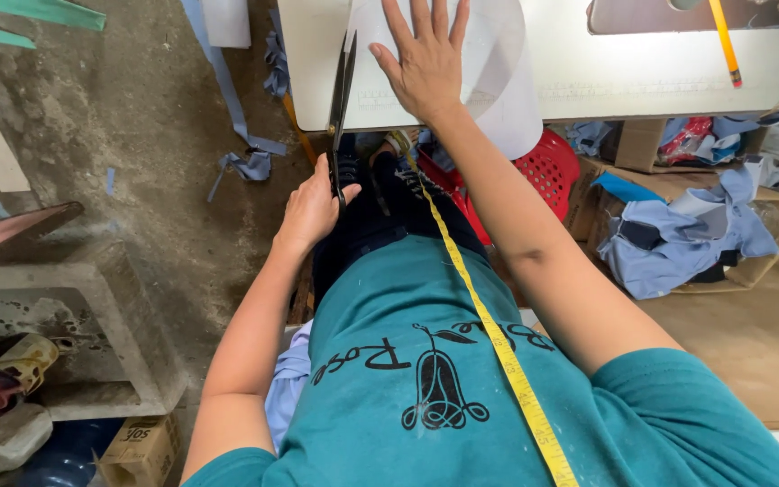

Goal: The person uses large scissors to cut a large sheet of white paper on a table. They repeatedly adjust the paper's position and cut along various lines, creating smaller pieces and strips. A yellow measuring tape is visible hanging from their neck.

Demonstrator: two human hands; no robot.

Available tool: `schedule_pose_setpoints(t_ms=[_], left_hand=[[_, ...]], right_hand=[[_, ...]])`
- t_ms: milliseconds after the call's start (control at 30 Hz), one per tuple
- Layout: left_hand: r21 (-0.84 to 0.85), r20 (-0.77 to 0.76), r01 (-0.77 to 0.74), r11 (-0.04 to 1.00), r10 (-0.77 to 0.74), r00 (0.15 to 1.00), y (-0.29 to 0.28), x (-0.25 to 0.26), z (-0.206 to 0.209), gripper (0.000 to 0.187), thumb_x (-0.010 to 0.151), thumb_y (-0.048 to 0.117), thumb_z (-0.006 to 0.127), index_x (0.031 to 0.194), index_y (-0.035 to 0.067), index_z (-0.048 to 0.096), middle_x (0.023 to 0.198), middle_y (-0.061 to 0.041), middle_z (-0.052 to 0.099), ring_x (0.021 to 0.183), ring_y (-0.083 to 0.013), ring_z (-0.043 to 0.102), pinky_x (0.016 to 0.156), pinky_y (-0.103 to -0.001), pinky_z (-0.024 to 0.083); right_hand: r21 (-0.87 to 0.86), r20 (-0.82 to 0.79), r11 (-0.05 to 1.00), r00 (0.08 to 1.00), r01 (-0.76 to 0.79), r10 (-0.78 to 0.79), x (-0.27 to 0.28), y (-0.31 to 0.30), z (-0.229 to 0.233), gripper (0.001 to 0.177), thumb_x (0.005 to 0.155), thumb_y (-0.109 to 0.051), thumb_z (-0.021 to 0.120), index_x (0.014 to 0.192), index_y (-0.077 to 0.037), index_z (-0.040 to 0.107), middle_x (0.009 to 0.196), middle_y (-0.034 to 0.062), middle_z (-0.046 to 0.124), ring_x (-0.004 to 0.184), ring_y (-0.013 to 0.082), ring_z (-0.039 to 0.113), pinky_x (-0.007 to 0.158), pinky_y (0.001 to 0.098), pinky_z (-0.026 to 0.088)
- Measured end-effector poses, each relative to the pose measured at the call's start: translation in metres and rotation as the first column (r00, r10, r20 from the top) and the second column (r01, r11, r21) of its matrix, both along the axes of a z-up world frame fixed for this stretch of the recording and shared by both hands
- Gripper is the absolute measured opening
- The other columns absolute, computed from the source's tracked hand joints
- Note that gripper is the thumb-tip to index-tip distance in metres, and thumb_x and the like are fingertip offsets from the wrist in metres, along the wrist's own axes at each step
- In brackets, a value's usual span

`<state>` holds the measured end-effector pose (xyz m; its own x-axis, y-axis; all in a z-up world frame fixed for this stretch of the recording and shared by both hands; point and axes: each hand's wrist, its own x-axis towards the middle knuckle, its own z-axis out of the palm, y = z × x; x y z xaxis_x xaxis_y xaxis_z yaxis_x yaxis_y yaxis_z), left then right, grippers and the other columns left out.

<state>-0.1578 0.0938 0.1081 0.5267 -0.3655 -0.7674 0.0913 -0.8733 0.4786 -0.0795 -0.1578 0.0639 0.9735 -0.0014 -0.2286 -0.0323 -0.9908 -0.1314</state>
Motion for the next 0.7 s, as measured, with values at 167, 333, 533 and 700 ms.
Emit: schedule_pose_setpoints(t_ms=[167,333,533,700], left_hand=[[-0.002,-0.011,-0.021,1.000,0.021,1.000,-0.005,0.006,0.000,0.084,0.104,0.052,0.050,0.159,-0.004,0.020,0.136,-0.035,0.057,0.118,-0.0567,0.056,0.092,-0.064,0.045],[-0.011,-0.011,-0.039,0.999,0.039,0.999,-0.006,0.008,-0.003,0.084,0.103,0.053,0.050,0.160,-0.003,0.021,0.140,-0.033,0.055,0.123,-0.0550,0.053,0.095,-0.063,0.043],[-0.061,0.009,-0.072,0.996,0.073,0.997,-0.007,0.010,-0.006,0.069,0.102,0.047,0.055,0.150,0.002,0.034,0.129,-0.017,0.066,0.113,-0.0490,0.061,0.083,-0.059,0.046],[-0.102,0.013,-0.096,0.990,0.098,0.995,-0.008,0.011,0.002,0.051,0.102,0.044,0.056,0.136,0.008,0.045,0.126,-0.014,0.070,0.111,-0.0466,0.064,0.083,-0.058,0.047]], right_hand=[[0.018,-0.097,1.000,0.995,0.009,-0.007,0.003,0.002,0.013,0.068,0.114,-0.065,0.023,0.169,-0.026,0.022,0.169,0.0124,0.012,0.153,0.0383,0.005,0.122,0.0647,0.002],[0.017,-0.062,1.000,0.998,0.006,-0.005,0.001,0.002,0.009,0.066,0.115,-0.065,0.025,0.168,-0.026,0.023,0.169,0.0122,0.014,0.154,0.0386,0.007,0.122,0.0654,0.003],[0.014,-0.078,1.000,0.997,0.000,0.001,0.001,0.002,0.009,0.065,0.116,-0.064,0.027,0.168,-0.025,0.023,0.169,0.0123,0.014,0.153,0.0388,0.007,0.122,0.0653,0.004],[0.034,-0.065,0.999,0.998,0.006,-0.003,0.002,0.002,0.011,0.064,0.117,-0.063,0.029,0.168,-0.024,0.024,0.169,0.0136,0.015,0.153,0.0392,0.007,0.121,0.0657,0.003]])
